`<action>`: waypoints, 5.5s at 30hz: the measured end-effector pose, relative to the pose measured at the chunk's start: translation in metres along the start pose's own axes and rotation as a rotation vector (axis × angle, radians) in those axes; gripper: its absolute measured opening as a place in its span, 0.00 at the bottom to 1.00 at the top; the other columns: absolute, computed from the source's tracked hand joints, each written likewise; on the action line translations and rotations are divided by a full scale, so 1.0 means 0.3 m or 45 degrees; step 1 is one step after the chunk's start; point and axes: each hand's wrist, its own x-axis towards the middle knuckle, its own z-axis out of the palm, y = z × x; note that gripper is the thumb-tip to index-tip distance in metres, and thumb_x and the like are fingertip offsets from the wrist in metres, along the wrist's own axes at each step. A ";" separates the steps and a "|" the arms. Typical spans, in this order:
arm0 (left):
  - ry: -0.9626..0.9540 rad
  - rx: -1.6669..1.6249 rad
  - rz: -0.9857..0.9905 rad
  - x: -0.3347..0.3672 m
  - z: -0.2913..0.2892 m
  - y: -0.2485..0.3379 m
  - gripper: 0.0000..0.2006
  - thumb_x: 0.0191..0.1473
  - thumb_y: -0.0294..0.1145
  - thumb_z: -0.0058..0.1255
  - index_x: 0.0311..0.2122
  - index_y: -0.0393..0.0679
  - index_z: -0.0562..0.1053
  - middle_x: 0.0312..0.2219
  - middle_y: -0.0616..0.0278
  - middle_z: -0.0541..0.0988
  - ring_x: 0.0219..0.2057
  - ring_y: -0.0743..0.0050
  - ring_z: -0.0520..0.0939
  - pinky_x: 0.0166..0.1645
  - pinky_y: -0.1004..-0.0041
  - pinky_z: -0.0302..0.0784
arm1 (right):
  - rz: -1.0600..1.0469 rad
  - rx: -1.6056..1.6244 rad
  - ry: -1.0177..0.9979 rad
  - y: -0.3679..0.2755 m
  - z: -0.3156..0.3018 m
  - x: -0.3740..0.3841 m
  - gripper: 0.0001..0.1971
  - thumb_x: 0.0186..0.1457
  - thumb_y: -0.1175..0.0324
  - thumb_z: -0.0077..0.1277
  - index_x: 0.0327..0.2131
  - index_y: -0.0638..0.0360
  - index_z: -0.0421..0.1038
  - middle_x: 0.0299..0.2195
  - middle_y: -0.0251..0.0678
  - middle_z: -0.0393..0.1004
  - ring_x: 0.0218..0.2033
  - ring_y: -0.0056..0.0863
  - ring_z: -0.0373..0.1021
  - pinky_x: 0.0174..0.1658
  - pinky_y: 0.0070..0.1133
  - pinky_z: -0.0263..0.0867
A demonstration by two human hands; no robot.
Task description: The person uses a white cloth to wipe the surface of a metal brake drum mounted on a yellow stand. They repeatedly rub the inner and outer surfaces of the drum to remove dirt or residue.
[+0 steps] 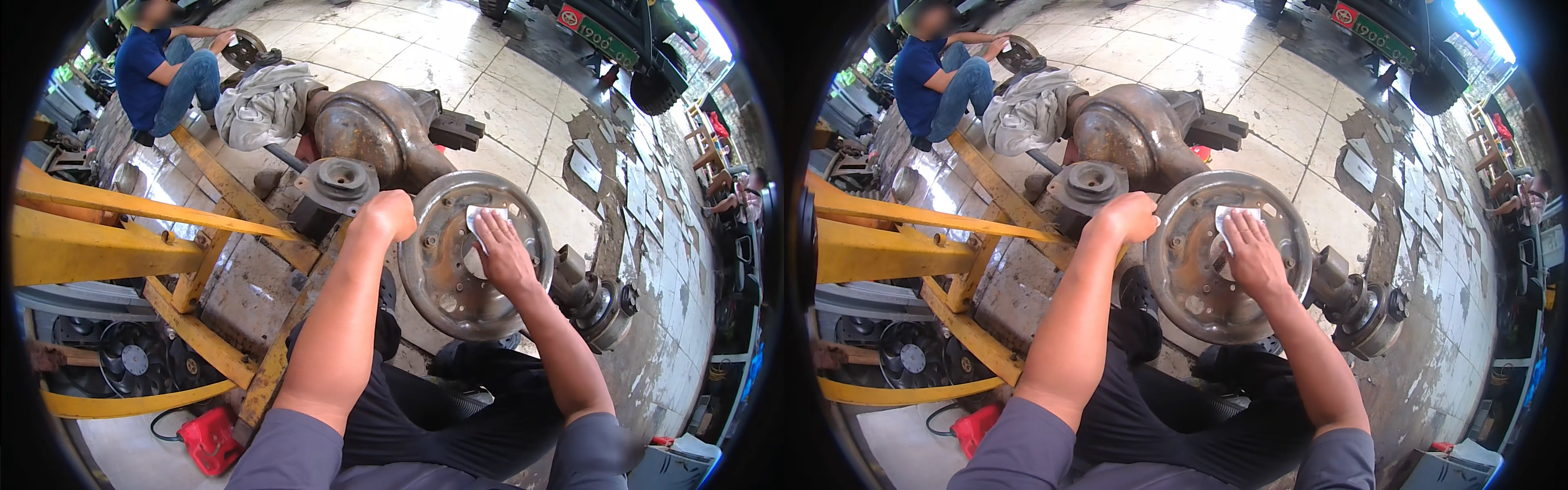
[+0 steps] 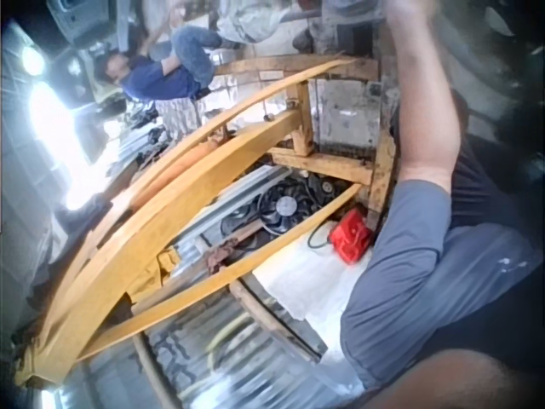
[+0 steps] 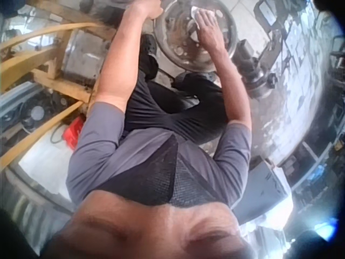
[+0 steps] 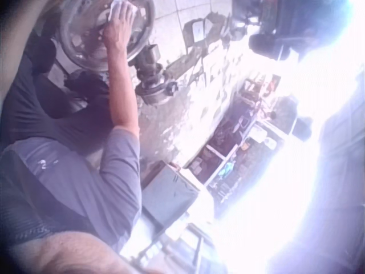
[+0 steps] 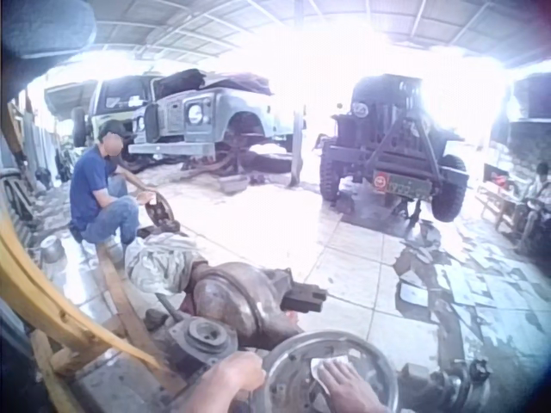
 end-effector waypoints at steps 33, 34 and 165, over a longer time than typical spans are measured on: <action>0.095 -0.101 -0.013 -0.013 0.000 0.012 0.15 0.50 0.24 0.48 0.43 0.40 0.80 0.46 0.47 0.81 0.48 0.46 0.82 0.51 0.58 0.79 | -0.074 0.046 -0.089 -0.053 0.003 -0.029 0.29 0.55 0.75 0.46 0.62 0.63 0.61 0.66 0.49 0.58 0.69 0.43 0.52 0.71 0.36 0.47; 0.097 -0.097 -0.017 -0.011 0.005 0.005 0.15 0.50 0.24 0.48 0.43 0.40 0.80 0.46 0.47 0.81 0.48 0.47 0.82 0.51 0.58 0.79 | -0.074 0.038 -0.086 -0.049 0.006 -0.021 0.29 0.55 0.75 0.45 0.62 0.63 0.61 0.66 0.49 0.58 0.69 0.43 0.52 0.71 0.36 0.47; -0.006 -0.070 -0.040 -0.041 -0.023 0.024 0.17 0.60 0.38 0.49 0.48 0.38 0.78 0.50 0.45 0.78 0.53 0.47 0.77 0.58 0.58 0.72 | 0.020 -0.093 -0.028 -0.050 0.020 -0.032 0.25 0.58 0.77 0.40 0.61 0.62 0.61 0.64 0.48 0.61 0.67 0.44 0.56 0.67 0.39 0.55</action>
